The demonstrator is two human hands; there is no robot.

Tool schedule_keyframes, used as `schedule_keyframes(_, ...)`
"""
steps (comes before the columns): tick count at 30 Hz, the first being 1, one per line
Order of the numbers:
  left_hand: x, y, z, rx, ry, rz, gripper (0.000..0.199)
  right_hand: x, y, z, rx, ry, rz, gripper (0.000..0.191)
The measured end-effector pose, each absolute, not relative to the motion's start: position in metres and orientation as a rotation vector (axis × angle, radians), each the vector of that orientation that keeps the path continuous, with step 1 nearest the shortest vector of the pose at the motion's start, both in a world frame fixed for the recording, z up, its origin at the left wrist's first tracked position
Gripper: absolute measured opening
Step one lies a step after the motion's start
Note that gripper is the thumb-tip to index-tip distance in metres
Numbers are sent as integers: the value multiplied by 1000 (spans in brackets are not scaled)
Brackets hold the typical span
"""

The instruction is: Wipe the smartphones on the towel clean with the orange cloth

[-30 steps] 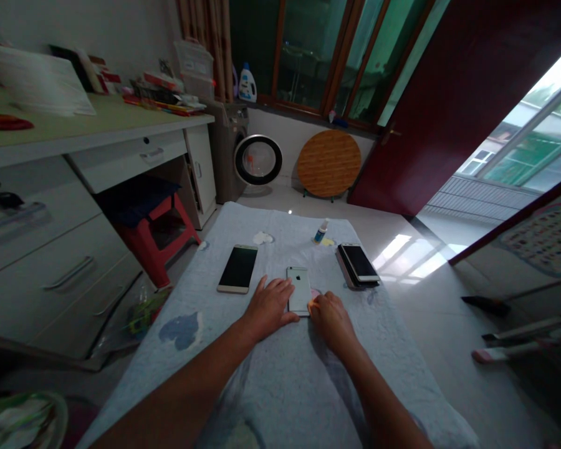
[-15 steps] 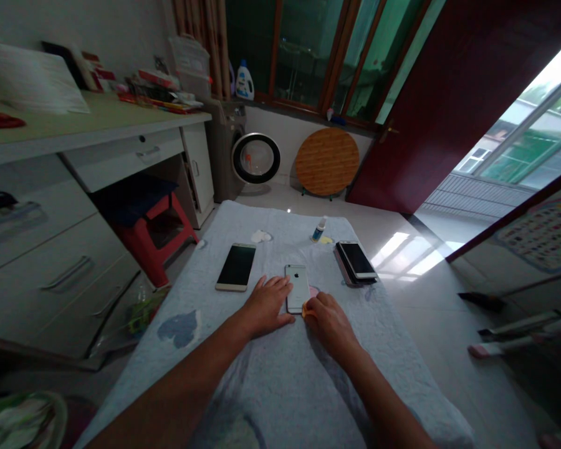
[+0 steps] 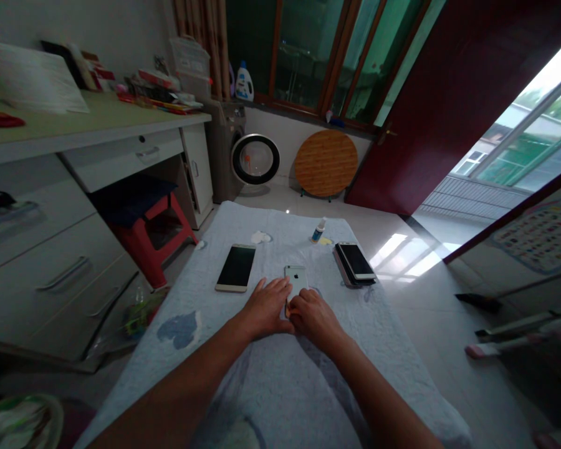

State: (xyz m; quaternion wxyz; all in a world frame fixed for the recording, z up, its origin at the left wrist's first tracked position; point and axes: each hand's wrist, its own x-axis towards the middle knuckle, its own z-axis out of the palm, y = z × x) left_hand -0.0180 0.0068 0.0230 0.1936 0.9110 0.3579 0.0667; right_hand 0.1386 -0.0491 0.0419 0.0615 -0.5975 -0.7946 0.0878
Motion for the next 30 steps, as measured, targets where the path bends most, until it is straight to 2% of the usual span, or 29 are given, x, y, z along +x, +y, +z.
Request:
schedule_keyframes(10, -16, 7, 24, 2556, 1065, 207, 58, 178, -66, 42, -1922, -2220, 294, 13)
schedule_keyframes(17, -15, 8, 21, 2567, 1071, 208, 59, 175, -69, 40, -1970, -1914, 268, 16)
schedule_keyframes(30, -15, 8, 23, 2553, 1074, 220, 58, 162, -76, 36, -2101, -1914, 293, 14)
